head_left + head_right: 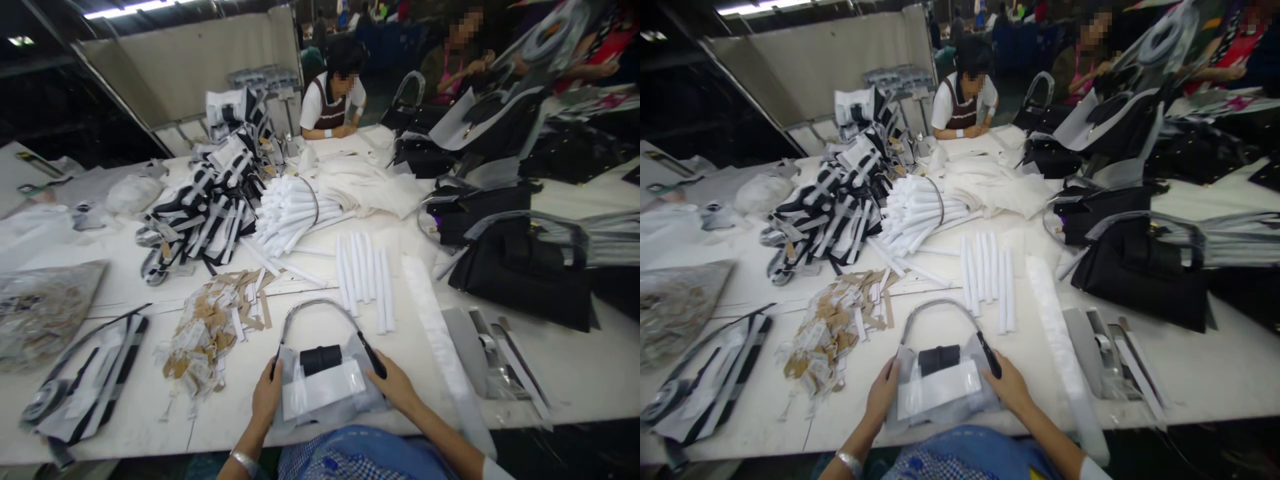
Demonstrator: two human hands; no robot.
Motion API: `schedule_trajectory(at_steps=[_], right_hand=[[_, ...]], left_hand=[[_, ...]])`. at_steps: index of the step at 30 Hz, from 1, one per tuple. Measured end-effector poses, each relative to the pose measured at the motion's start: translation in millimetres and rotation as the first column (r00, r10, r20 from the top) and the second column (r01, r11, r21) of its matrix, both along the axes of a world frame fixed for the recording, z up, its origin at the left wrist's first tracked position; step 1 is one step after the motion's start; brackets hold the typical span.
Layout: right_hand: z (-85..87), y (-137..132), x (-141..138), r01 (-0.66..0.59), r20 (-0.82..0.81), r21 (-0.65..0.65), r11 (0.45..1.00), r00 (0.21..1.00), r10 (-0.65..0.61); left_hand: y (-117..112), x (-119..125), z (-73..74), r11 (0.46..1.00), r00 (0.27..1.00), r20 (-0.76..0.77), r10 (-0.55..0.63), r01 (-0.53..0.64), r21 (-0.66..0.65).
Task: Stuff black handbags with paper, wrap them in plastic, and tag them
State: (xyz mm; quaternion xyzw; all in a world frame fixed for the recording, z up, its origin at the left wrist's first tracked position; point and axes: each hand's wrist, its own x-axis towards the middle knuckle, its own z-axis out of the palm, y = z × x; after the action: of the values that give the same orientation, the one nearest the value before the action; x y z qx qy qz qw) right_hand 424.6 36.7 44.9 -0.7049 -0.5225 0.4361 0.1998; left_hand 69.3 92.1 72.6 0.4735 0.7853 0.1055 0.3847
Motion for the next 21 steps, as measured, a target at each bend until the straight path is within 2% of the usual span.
schedule_trajectory(at_steps=[2,4,6,8,11,14,17,21], right_hand=[[-6.6,-8,13,0.004,-0.014,0.006,1.000,1.000,-0.004],[-10.3,-9,24,0.007,0.050,0.060,0.998,0.999,-0.010],[-8.1,2,31,0.006,0.146,0.178,0.984,0.989,-0.032],[0.2,28,29,-0.024,0.198,0.300,0.954,0.979,-0.038],[19.0,93,11,-0.124,0.219,0.394,0.911,0.975,0.038],[37.0,174,-15,-0.270,0.295,0.375,0.887,0.942,0.162],[44.7,253,-40,-0.363,0.376,0.309,0.879,0.896,0.238],[35.3,335,-63,-0.398,0.461,0.238,0.886,0.849,0.258]], left_hand=[[12,-2,3.9,1.000,1.000,0.012,0.001,-0.001,0.031],[37,-7,8.3,0.995,1.000,0.011,0.027,-0.027,0.093],[77,-13,11.2,0.983,0.998,0.012,0.069,-0.070,0.172],[126,-17,11.0,0.967,0.995,0.040,0.096,-0.102,0.234],[201,-13,4.0,0.944,0.988,0.071,0.137,-0.152,0.293],[260,0,-7.5,0.927,0.980,0.091,0.175,-0.195,0.320],[298,11,-19.4,0.916,0.971,0.098,0.219,-0.239,0.323],[324,17,-32.4,0.908,0.962,0.098,0.255,-0.273,0.318]])
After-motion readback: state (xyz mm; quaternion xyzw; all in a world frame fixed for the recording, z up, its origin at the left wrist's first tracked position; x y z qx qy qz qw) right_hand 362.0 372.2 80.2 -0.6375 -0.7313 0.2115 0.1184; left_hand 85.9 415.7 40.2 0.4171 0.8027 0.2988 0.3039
